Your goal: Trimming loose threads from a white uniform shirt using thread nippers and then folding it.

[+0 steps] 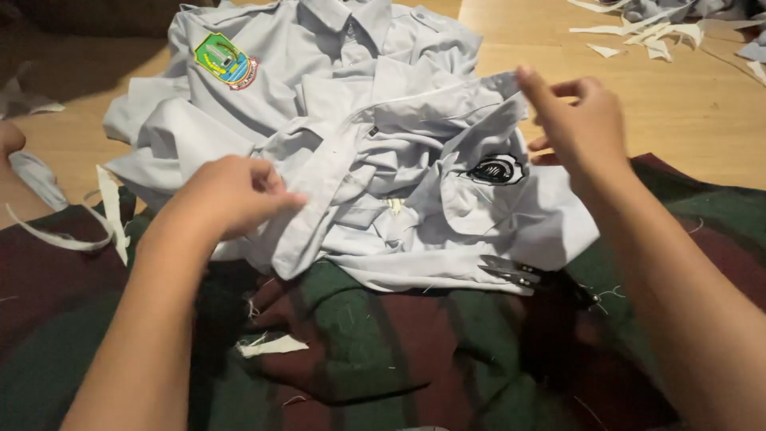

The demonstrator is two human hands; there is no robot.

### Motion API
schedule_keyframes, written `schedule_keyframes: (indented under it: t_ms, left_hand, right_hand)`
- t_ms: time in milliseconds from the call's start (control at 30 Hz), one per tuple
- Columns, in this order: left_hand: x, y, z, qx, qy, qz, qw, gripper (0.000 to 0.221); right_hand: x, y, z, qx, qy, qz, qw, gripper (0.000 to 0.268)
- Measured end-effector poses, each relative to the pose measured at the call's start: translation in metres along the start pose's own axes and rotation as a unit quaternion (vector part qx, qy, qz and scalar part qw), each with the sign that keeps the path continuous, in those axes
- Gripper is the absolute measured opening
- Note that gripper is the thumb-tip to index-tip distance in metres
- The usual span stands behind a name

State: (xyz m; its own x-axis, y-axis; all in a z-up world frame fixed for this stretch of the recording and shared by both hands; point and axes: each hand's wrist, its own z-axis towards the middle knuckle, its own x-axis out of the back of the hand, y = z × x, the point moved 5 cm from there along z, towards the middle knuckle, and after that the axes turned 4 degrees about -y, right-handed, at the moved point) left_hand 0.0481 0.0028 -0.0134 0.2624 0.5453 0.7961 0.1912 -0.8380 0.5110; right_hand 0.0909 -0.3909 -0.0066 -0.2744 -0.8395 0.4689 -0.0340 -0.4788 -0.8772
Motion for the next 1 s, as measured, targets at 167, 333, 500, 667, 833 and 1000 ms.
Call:
schedule_keyframes:
  t_ms: [167,333,500,667,833,1000]
  left_hand:
    - [-0.027,-0.005,0.023,-0.07,0.07,-0.055,0.994,0.029]
    - [-0.056,0.035,0.049,-0.108,0.127,-0.318,0.933,0.025]
    - [-0.069,0.095,-0.009,-0.16,-0.024,-0.482,0.861,0.079]
    - [-0.069,0.081,-0.007,-0.227,0.021,-0.017,0.973,0.045]
    - [-0.06,0.092,-0.019,-0.352,0.251,0.188,0.882,0.009]
    - [-0.069,0.075,0.023,-0.26,0.129,-0.03,0.956,0.056]
  right_hand:
    - [-0.028,0.006,0.003,-0.016,0.027,-0.015,0.999,0.027]
    - [-0.044,0.019,-0.03,0.118,0.071,0.012,0.99,0.01]
    - [-0.067,-0.032,-0.112,0.139,-0.018,0.056,0.989,0.025]
    - [-0.066,-0.014,-0.11,0.107,-0.036,0.111,0.987,0.021]
    - [-0.058,-0.016,-0.109,0.079,0.006,0.054,0.995,0.018]
    - [-0.055,-0.036,-0.114,-0.022,0.042,0.155,0.987,0.008]
